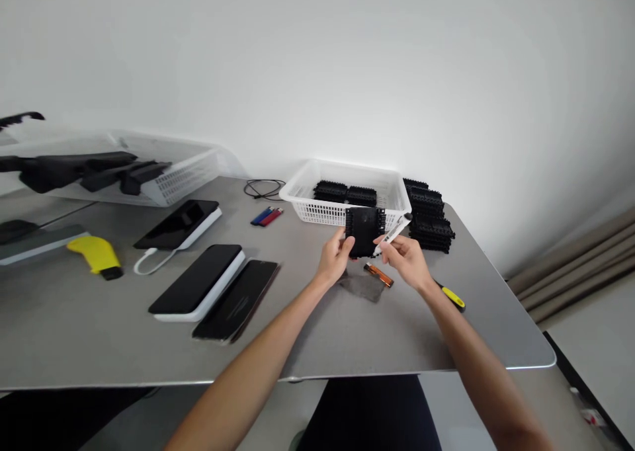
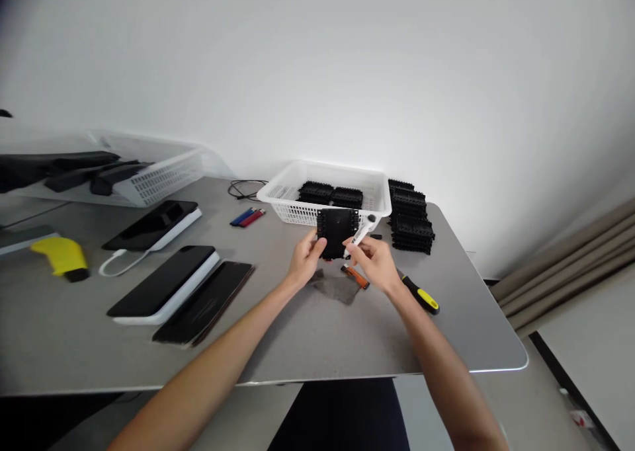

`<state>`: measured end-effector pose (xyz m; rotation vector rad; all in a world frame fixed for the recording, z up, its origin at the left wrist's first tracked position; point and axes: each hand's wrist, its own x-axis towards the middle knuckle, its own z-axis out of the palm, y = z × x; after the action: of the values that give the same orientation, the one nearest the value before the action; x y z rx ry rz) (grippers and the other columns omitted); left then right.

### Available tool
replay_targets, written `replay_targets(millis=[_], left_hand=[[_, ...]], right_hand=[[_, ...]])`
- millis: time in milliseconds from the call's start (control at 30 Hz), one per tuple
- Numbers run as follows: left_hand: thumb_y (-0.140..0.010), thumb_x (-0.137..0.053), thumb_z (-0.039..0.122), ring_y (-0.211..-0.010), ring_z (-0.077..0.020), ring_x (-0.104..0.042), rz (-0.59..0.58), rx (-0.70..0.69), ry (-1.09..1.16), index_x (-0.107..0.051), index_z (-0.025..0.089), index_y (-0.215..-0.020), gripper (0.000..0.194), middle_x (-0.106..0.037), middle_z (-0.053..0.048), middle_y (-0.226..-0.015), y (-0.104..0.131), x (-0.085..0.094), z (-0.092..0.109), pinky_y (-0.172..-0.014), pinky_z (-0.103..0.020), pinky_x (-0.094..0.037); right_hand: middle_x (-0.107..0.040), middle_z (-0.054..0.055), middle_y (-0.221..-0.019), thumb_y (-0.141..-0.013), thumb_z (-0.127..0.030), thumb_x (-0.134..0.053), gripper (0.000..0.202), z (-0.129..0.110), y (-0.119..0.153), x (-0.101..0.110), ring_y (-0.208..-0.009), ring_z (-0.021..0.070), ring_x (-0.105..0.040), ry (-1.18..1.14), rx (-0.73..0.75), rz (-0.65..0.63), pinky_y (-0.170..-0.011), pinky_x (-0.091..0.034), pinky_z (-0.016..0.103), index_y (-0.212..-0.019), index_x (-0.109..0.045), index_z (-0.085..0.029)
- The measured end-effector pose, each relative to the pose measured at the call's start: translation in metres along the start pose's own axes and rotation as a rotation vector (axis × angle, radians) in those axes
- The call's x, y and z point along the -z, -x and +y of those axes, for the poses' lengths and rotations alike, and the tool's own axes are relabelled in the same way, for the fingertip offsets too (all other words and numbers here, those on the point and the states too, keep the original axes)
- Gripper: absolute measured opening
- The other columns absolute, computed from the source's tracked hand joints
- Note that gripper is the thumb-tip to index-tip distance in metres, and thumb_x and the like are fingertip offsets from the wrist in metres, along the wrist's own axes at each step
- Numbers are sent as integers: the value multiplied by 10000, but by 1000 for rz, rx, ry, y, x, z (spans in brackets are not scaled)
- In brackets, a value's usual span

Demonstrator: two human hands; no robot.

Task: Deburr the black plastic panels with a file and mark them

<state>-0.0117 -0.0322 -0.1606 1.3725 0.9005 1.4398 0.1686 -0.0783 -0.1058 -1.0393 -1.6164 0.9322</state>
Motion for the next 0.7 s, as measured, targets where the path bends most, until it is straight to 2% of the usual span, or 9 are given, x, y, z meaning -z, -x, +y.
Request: replay_targets(millis=[100,200,300,400,533,700], left_hand=[[-787,-634,572,-487,-139,-554,-15,-34,-56,-612,167,-1159,551,-612,1,-626,3,0,-4,-457,-239,-488],[-829,-587,564,-463,-131,-545,-49,-73,-114,-607,163,-1124,499,-583,19,-592,5,0,-8,-441,-238,-480],[-857,-555,555,-431,-117,-514,-80,-109,-158,-605,167,-1115,469,-537,35,-550,6,-1,-10,-422,-230,-465],[-857,-549,563,-443,-124,-521,-88,-122,-168,-605,175,-1122,473,-551,25,-560,6,-1,-11,-417,-231,-456],[-850,-550,577,-472,-139,-550,-94,-99,-163,-604,175,-1124,489,-582,8,-594,5,-2,-12,-439,-244,-464],[-841,-573,569,-461,-127,-517,-75,-112,-147,-617,170,-1074,464,-562,14,-576,6,-4,-9,-436,-229,-426]], right_hand=[[-627,17,-640,-820,-409,-589,281,23,-5,-14,-532,108,-517,39,25,140,-491,-410,230,-852,-702,-155],[-662,32,-691,-795,-341,-604,208,37,-5,-17,-555,116,-541,94,46,205,-522,-434,240,-820,-701,-159],[-680,41,-712,-782,-298,-607,169,42,-4,-14,-580,130,-575,151,37,206,-531,-449,241,-806,-704,-162],[-686,42,-713,-777,-280,-607,153,43,-1,-13,-608,141,-598,191,40,181,-533,-459,237,-794,-706,-164],[-675,24,-685,-789,-259,-592,151,44,2,-12,-568,122,-574,239,66,138,-526,-444,229,-793,-709,-162],[-673,19,-688,-801,-244,-590,148,45,3,-10,-541,108,-546,288,89,127,-512,-419,224,-806,-712,-160]])
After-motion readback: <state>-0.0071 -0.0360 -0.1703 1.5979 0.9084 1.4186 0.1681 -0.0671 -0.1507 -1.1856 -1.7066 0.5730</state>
